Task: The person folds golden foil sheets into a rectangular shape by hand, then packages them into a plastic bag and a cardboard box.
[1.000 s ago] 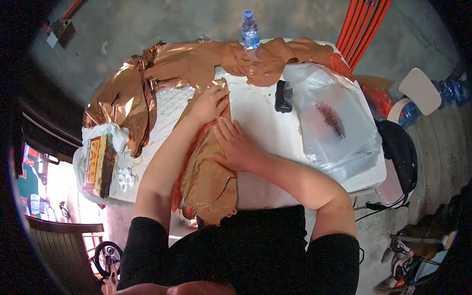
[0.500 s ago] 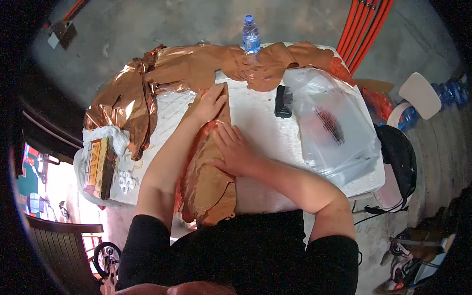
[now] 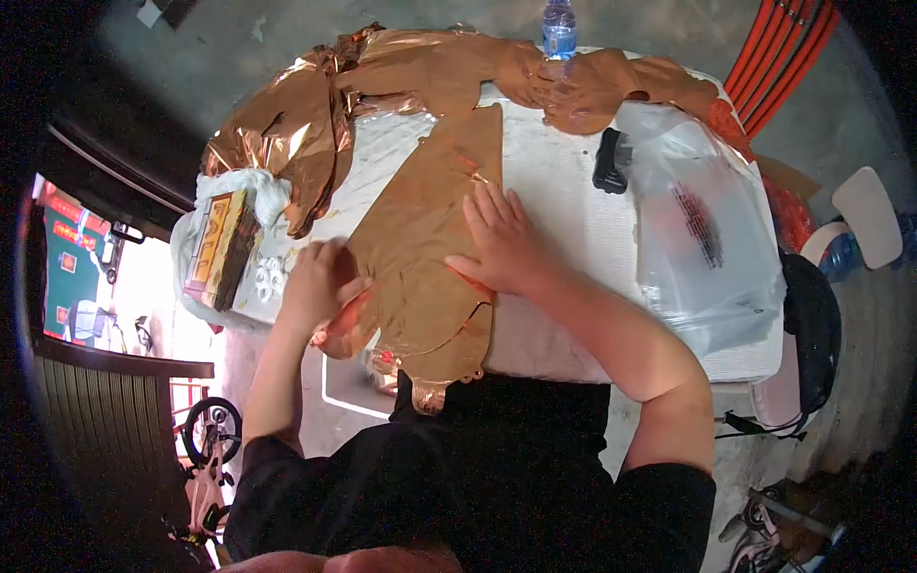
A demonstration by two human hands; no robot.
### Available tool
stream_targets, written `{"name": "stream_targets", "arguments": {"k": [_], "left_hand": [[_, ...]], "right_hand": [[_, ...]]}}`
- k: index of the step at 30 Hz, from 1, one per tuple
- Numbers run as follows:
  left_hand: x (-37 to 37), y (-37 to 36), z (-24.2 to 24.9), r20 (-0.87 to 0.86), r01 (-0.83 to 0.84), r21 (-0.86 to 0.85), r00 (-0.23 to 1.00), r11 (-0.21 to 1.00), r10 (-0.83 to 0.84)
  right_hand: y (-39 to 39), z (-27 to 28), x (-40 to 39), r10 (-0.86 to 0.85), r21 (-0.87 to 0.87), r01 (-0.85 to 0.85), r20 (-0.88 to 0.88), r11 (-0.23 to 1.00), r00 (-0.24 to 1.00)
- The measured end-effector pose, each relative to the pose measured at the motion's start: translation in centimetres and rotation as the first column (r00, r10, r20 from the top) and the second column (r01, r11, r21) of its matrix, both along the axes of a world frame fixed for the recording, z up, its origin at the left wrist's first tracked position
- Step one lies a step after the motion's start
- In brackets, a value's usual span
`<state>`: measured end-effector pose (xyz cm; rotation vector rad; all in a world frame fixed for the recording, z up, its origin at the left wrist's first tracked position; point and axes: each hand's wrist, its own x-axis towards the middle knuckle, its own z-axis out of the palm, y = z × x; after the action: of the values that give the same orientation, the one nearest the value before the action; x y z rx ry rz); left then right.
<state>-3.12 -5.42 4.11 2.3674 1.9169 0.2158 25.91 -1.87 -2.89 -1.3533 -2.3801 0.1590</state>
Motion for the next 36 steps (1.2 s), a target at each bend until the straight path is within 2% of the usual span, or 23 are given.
{"name": "stream_targets", "arguments": {"k": [1, 3, 4, 6, 8, 10, 11, 13, 14, 17, 18, 20, 22, 24, 28, 29, 31, 32, 33, 35, 36], "left_hand": [[-0.4, -0.9, 0.3, -0.003, -0.007, 0.000, 1.000, 1.000, 0.007], [-1.2, -2.3, 0.7, 0.017, -0.159, -0.093, 0.987, 0.983, 0.161], [-1.7, -2.6, 0.8, 0.015, -0.176, -0.086, 0.984, 0.981, 0.178], [-2.2, -2.3, 0.3, 0.273, -0.194, -0.370, 0.912, 0.909, 0.305], [-2.6, -2.4, -0.2, 0.309, -0.150, -0.317, 0.917, 0.936, 0.251], [-2.5, -2.5, 0.1, 0.337, -0.042, -0.187, 0.936, 0.981, 0.105], [-2.3, -2.6, 0.5, 0.336, -0.042, -0.188, 0.936, 0.981, 0.104], [-1.7, -2.8, 1.5, 0.500, -0.121, -0.350, 0.814, 0.929, 0.295], [-1.8, -2.8, 1.4, 0.499, -0.121, -0.351, 0.815, 0.928, 0.295], [-2.6, -2.8, 1.0, 0.665, 0.018, -0.280, 0.725, 0.960, 0.181], [-2.2, -3.1, 1.4, 0.664, 0.022, -0.281, 0.726, 0.959, 0.178], [-0.7, -4.1, 3.2, 0.758, -0.042, -0.284, 0.602, 0.958, 0.251], [0.3, -4.8, 3.7, 0.771, -0.015, -0.292, 0.588, 0.956, 0.245], [1.7, -5.5, 4.3, 0.748, 0.123, -0.225, 0.657, 0.967, 0.090], [5.4, -5.6, 6.3, 0.673, 0.234, -0.447, 0.724, 0.864, 0.152], [6.1, -5.4, 5.9, 0.675, 0.235, -0.445, 0.722, 0.864, 0.152], [7.0, -4.9, 4.6, 0.737, 0.491, -0.275, 0.660, 0.827, -0.147], [6.9, -4.3, 4.4, 0.739, 0.492, -0.275, 0.658, 0.826, -0.146], [6.9, -3.3, 4.4, 0.815, 0.565, -0.345, 0.576, 0.749, -0.059], [5.8, -0.6, 4.3, 0.898, 0.679, -0.427, 0.397, 0.598, 0.190], [4.2, 1.3, 3.7, 0.921, 0.687, -0.389, 0.284, 0.614, 0.266]], "right_hand": [[0.0, 0.1, 0.1, 0.007, 0.000, -0.007, -0.003, 1.000, 1.000], [-0.1, 0.3, 0.0, -0.003, -0.025, 0.004, 0.022, 1.000, 1.000], [-0.1, 0.4, -0.3, 0.014, -0.018, -0.014, 0.019, 1.000, 1.000], [0.0, 0.3, -0.1, -0.021, -0.024, 0.022, 0.051, 0.999, 0.998], [-0.1, 0.3, -0.1, -0.019, -0.005, 0.020, 0.048, 1.000, 0.999], [-0.2, 0.2, 0.0, -0.019, 0.009, 0.018, 0.043, 1.000, 0.999], [-0.2, 0.1, 0.0, -0.012, 0.029, 0.011, 0.036, 1.000, 0.999], [-0.1, 0.0, 0.0, -0.007, 0.049, 0.006, 0.028, 0.999, 1.000], [0.0, -0.1, 0.0, -0.003, 0.053, 0.002, 0.021, 0.999, 1.000], [-0.1, 0.1, 0.1, 0.005, 0.047, -0.006, 0.010, 0.999, 1.000], [-0.1, 0.2, 0.1, 0.012, 0.038, -0.012, 0.001, 0.999, 1.000], [-0.2, 0.4, 0.1, 0.008, 0.028, -0.008, 0.002, 1.000, 1.000], [-0.1, 0.5, 0.1, 0.010, 0.019, -0.010, 0.005, 1.000, 1.000], [-0.1, 0.4, 0.1, 0.001, 0.012, -0.002, 0.028, 1.000, 1.000], [0.0, 0.3, 0.0, -0.012, -0.034, 0.014, 0.067, 0.999, 0.998], [0.1, 0.1, 0.0, -0.014, -0.034, 0.017, 0.084, 0.999, 0.996], [0.2, 0.2, 0.0, -0.018, -0.034, 0.022, 0.103, 0.999, 0.995], [0.3, 0.2, 0.1, -0.018, -0.041, 0.025, 0.175, 0.999, 0.984], [0.3, 0.2, 0.1, -0.015, -0.049, 0.028, 0.246, 0.998, 0.969], [0.2, 0.0, 0.1, -0.020, -0.058, 0.032, 0.197, 0.998, 0.980], [0.1, 0.0, 0.0, -0.029, -0.060, 0.038, 0.145, 0.997, 0.989]]}}
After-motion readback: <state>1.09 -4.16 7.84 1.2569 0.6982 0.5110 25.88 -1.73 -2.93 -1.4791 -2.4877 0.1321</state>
